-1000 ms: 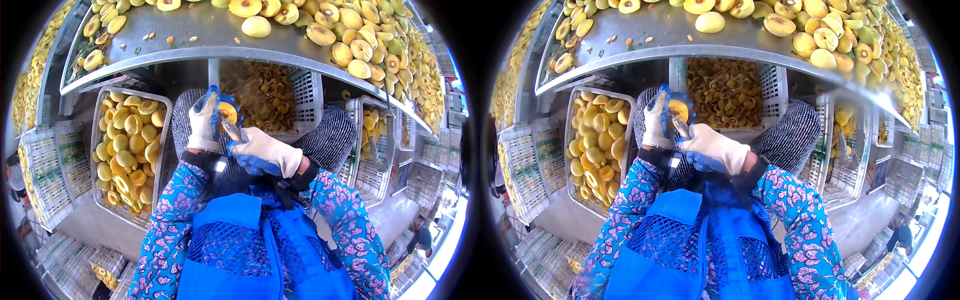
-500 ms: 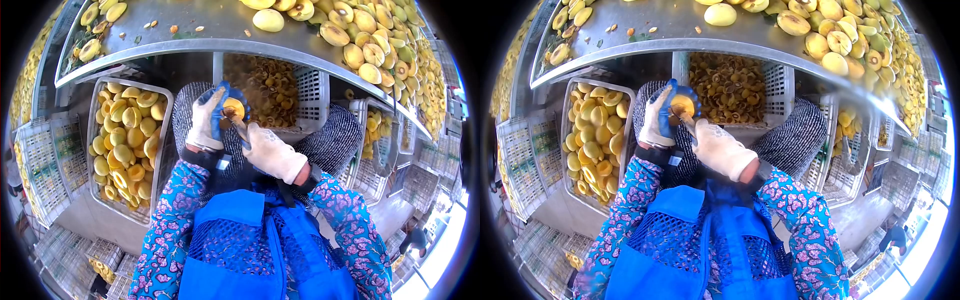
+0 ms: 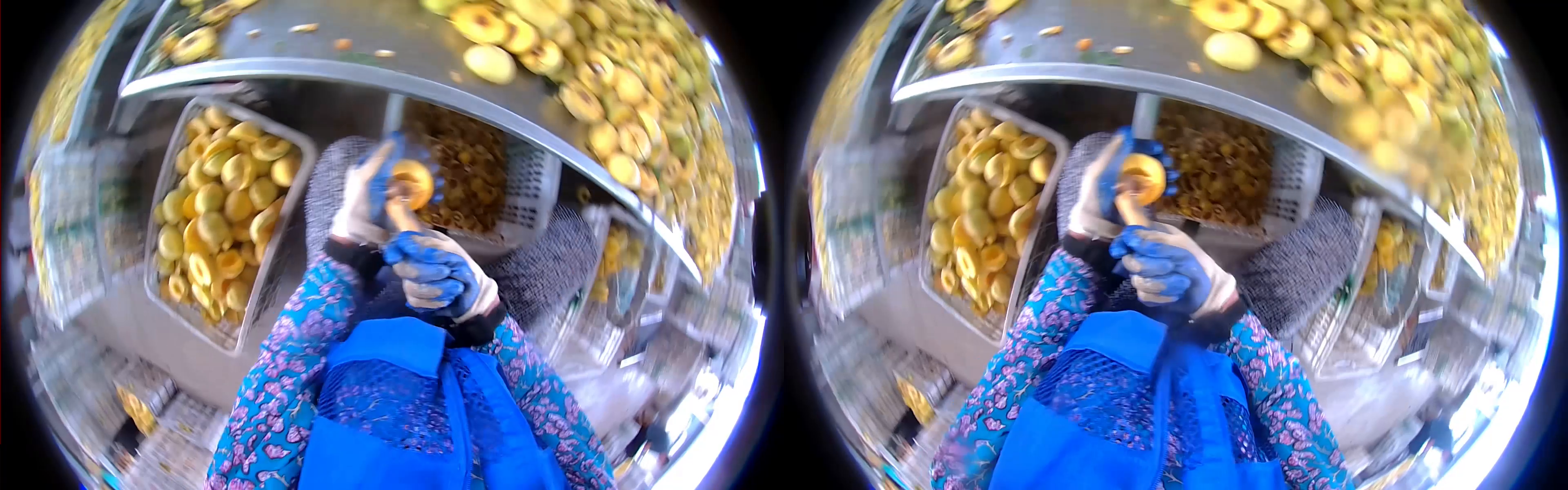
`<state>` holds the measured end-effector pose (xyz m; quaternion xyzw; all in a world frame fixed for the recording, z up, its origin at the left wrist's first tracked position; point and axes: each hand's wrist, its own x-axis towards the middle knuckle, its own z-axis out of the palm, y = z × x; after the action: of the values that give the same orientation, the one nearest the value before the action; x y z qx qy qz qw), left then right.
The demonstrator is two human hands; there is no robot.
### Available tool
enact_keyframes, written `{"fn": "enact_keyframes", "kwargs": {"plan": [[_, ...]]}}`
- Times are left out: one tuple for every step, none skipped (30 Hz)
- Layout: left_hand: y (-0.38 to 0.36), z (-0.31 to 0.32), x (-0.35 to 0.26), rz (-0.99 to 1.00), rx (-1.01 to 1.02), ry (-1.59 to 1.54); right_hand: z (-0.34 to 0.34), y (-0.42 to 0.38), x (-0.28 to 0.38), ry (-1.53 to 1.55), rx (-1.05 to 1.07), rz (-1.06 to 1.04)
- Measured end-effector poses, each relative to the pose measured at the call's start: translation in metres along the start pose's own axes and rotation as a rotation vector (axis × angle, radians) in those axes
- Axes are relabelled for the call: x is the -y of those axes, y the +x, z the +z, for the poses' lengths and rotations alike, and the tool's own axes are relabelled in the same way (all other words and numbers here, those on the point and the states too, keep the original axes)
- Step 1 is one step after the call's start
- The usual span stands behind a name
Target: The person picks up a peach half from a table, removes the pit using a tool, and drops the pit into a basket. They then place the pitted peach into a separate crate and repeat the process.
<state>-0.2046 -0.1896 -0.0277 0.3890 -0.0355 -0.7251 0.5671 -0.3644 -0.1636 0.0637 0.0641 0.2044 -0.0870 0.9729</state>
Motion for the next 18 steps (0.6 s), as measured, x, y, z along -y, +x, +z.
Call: {"fn": "enact_keyframes", "kwargs": {"plan": [[-0.002,0.001,-0.005,-0.066,-0.037,-0.074,-0.013,0.006,-0.003,0.074,0.127,0.009],[0.001,0.002,-0.002,0.054,-0.030,-0.156,-0.023,0.010,-0.006,0.164,0.249,0.018],[0.006,0.002,0.001,0.174,-0.012,-0.239,-0.015,0.004,-0.004,0.140,0.303,0.006],[-0.014,0.031,-0.022,0.173,0.026,-0.410,-0.006,-0.007,0.001,0.116,0.354,-0.022],[-0.026,0.038,-0.033,0.221,-0.030,-0.380,-0.009,-0.015,0.004,0.016,0.221,-0.120],[-0.031,0.043,-0.040,0.256,-0.072,-0.346,-0.010,-0.022,0.007,-0.086,0.088,-0.237],[-0.032,0.030,-0.046,0.350,0.033,-0.253,-0.008,-0.027,0.010,-0.321,-0.146,-0.334],[-0.032,0.016,-0.052,0.450,0.134,-0.171,-0.013,-0.028,0.014,-0.575,-0.378,-0.368],[-0.044,0.007,-0.061,0.425,0.098,-0.268,-0.020,-0.025,0.016,-0.924,-0.635,-0.364],[-0.055,-0.001,-0.071,0.403,0.059,-0.360,-0.033,-0.020,0.016,-1.271,-0.889,-0.341],[-0.064,-0.013,-0.079,0.426,0.024,-0.368,-0.069,-0.021,0.017,-2.053,-1.050,-0.495],[-0.073,-0.026,-0.087,0.461,-0.016,-0.373,-0.068,-0.022,0.019,-1.882,-1.051,-0.442],[-0.084,-0.036,-0.099,0.452,-0.070,-0.353,-0.063,-0.019,0.020,-1.716,-1.037,-0.381],[-0.101,-0.044,-0.106,0.496,-0.079,-0.311,-0.062,-0.018,0.020,-1.550,-1.018,-0.314],[-0.117,-0.054,-0.113,0.820,-0.332,0.596,-0.083,-0.017,0.018,-1.550,-1.010,-0.379],[-0.132,-0.068,-0.119,0.943,-0.476,1.019,-0.080,-0.016,0.015,-1.603,-0.983,-0.353],[-0.146,-0.083,-0.125,1.062,-0.701,1.418,-0.075,-0.016,0.014,-1.652,-0.972,-0.339],[-0.160,-0.099,-0.132,1.070,-0.808,1.290,-0.070,-0.020,0.015,-1.695,-0.977,-0.335]]}}
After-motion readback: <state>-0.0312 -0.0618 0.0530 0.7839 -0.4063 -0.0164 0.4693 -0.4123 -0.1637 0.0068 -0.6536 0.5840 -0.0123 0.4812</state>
